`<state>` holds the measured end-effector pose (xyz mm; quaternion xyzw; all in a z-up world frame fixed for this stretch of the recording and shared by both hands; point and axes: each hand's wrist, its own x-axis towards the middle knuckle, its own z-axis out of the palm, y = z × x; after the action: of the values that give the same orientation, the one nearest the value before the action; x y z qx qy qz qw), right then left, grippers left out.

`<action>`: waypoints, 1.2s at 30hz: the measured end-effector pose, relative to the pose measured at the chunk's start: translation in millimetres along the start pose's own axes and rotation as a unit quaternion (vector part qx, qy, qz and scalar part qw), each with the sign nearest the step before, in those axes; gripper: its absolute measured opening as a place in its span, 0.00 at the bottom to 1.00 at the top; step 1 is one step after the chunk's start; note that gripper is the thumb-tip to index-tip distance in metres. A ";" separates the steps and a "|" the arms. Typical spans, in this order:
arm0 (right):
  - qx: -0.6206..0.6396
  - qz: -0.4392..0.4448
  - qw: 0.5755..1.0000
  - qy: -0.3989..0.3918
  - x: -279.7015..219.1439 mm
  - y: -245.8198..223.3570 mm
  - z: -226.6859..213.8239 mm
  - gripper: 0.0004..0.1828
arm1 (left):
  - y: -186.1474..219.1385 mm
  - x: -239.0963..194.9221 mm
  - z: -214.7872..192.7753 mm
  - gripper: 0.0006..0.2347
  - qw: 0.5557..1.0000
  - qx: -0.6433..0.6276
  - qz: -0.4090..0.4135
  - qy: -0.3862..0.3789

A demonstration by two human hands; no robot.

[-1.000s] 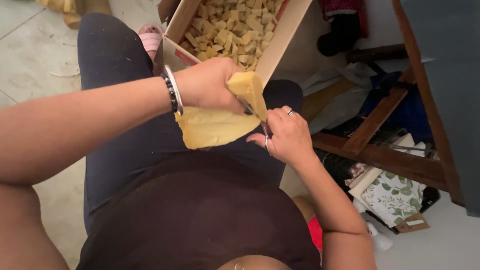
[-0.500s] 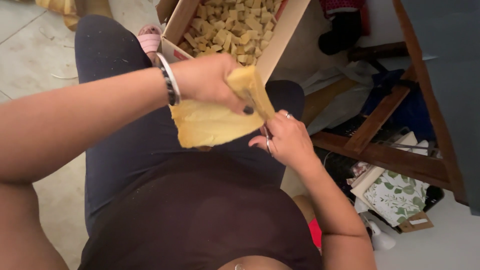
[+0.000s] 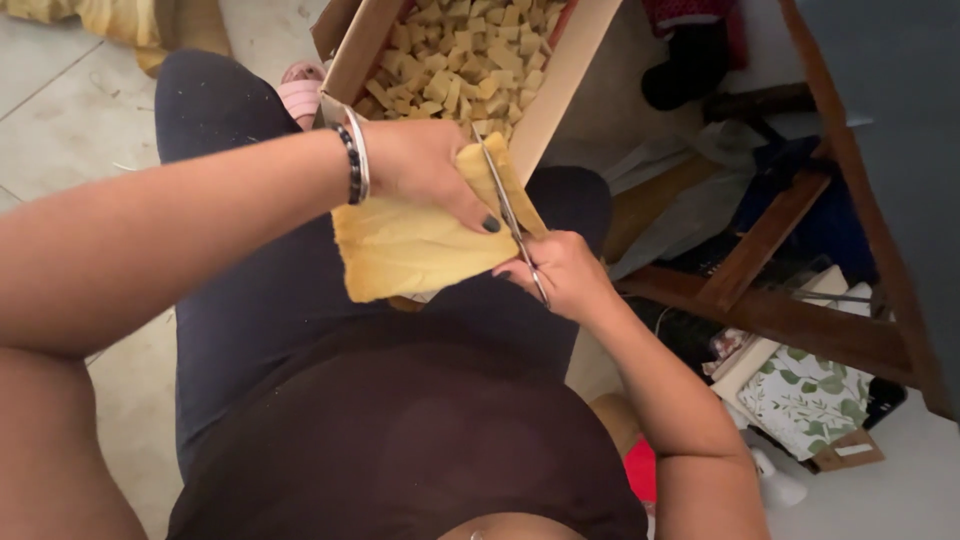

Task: Trimming and cutting dried corn husks into smaller pieces using scissors and placing them into a cardboard box.

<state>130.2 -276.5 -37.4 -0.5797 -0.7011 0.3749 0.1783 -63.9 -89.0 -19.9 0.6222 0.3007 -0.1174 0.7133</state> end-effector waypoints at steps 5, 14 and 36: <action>0.129 0.059 0.990 -0.016 4.6 27.5 11.5 0.24 | -26.9 42.9 -19.6 0.17 0.998 -0.007 -0.039 -0.051; 0.341 0.086 0.928 -0.125 -12.3 68.7 -12.6 0.43 | 30.2 28.9 -34.0 0.36 0.926 0.368 -0.086 0.012; 0.190 0.148 0.962 0.125 -57.0 40.5 21.1 0.45 | -62.5 121.5 -21.2 0.08 0.822 0.520 0.205 0.111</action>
<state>158.3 -335.2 -70.4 -0.6748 -0.4953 0.4481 0.3138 -7.6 -55.9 -141.8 0.9567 0.1379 -0.0374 0.2536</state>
